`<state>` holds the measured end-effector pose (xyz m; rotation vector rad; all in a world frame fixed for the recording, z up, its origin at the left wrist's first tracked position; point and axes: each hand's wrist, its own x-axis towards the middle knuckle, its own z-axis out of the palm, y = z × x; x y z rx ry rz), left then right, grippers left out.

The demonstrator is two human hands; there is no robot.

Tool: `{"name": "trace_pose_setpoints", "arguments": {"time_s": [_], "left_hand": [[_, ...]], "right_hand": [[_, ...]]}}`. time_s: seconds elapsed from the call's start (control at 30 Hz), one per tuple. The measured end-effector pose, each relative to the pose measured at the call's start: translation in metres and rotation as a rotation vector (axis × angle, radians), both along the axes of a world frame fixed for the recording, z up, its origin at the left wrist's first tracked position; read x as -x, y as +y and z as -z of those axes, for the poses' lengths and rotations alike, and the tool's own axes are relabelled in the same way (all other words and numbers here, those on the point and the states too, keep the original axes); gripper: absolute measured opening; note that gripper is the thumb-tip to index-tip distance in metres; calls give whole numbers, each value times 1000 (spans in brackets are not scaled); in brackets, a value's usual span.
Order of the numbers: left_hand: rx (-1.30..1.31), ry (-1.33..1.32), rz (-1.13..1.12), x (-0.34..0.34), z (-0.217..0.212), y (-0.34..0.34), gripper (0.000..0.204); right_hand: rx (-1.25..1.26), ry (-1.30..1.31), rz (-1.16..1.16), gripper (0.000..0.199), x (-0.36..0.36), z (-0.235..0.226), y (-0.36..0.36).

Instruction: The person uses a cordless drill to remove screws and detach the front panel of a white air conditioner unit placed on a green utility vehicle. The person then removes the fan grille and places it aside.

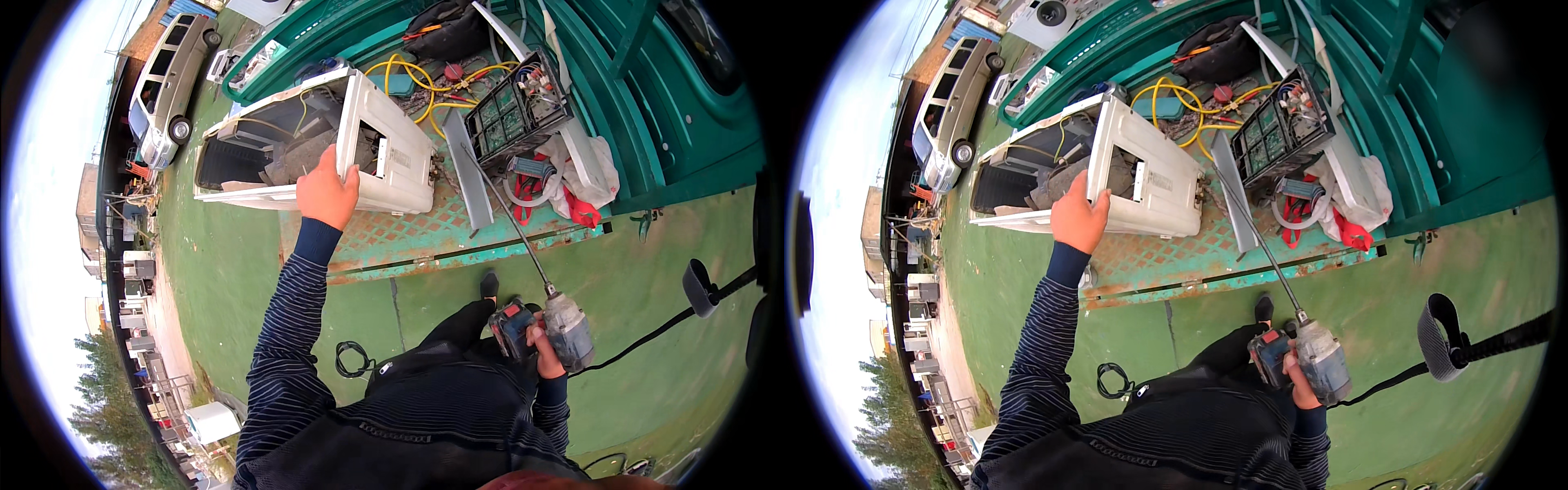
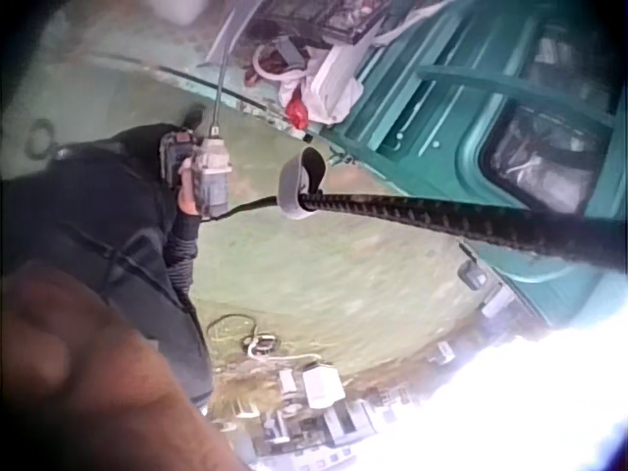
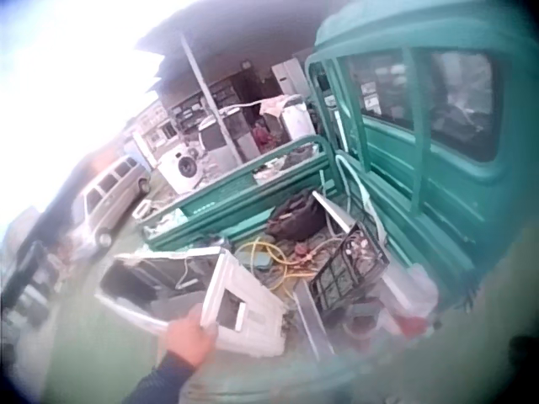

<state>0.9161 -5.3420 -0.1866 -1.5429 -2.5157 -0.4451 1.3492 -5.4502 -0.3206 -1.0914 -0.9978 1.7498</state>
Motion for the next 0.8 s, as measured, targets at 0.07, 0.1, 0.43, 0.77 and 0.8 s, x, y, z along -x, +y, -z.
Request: {"name": "trace_pose_setpoints", "arguments": {"time_s": [0.07,0.1,0.43,0.77,0.8], "left_hand": [[3,119,81,12,18,7,58],[67,72,66,13,8,7,58],[59,-40,64,34,-18,-28,57],[105,-173,238,30,-49,-40,43],[84,-171,246,33,-51,-64,47]], "right_hand": [[-22,28,3,31,2,6,11],[-6,-21,-18,32,2,0,15],[44,-46,-225,28,7,-36,61],[-57,-257,-89,30,29,-82,30],[-58,-255,-100,30,37,-85,20]]}}
